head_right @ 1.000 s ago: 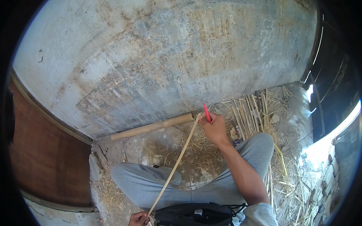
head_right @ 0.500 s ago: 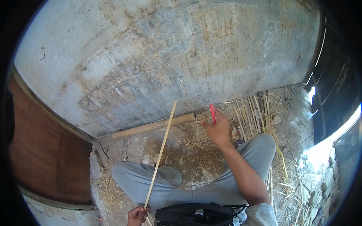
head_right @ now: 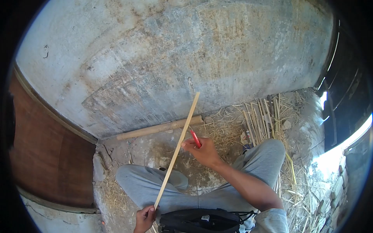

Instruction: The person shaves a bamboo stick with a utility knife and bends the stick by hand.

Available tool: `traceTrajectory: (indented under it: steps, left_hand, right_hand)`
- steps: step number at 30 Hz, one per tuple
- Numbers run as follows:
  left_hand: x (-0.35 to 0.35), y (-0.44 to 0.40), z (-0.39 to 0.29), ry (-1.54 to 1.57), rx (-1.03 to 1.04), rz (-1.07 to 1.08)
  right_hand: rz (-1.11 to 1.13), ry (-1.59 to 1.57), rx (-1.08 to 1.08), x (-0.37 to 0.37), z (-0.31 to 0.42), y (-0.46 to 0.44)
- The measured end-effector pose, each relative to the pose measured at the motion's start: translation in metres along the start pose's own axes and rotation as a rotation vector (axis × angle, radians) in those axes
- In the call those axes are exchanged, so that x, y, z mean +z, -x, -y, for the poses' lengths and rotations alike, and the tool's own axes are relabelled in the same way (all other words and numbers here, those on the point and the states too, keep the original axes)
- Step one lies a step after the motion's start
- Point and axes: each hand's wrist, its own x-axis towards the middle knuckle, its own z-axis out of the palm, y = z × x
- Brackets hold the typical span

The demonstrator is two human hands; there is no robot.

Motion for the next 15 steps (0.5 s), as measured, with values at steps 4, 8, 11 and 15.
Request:
traceTrajectory:
  steps: [4, 8, 11, 15]
  left_hand:
    - [0.004, -0.012, -0.014, -0.074, -0.06, 0.077]
    - [0.012, -0.024, -0.033, -0.105, -0.094, 0.147]
    - [0.015, -0.035, -0.037, -0.155, -0.014, 0.202]
    - [0.021, -0.04, -0.03, -0.101, -0.052, 0.21]
  right_hand:
    - [0.029, -0.038, 0.004, 0.002, 0.0, 0.002]
    - [-0.008, -0.119, 0.077, 0.0, -0.003, -0.002]
    - [-0.018, -0.24, 0.145, -0.004, 0.003, -0.004]
    - [-0.046, -0.334, 0.202, -0.008, -0.001, -0.009]
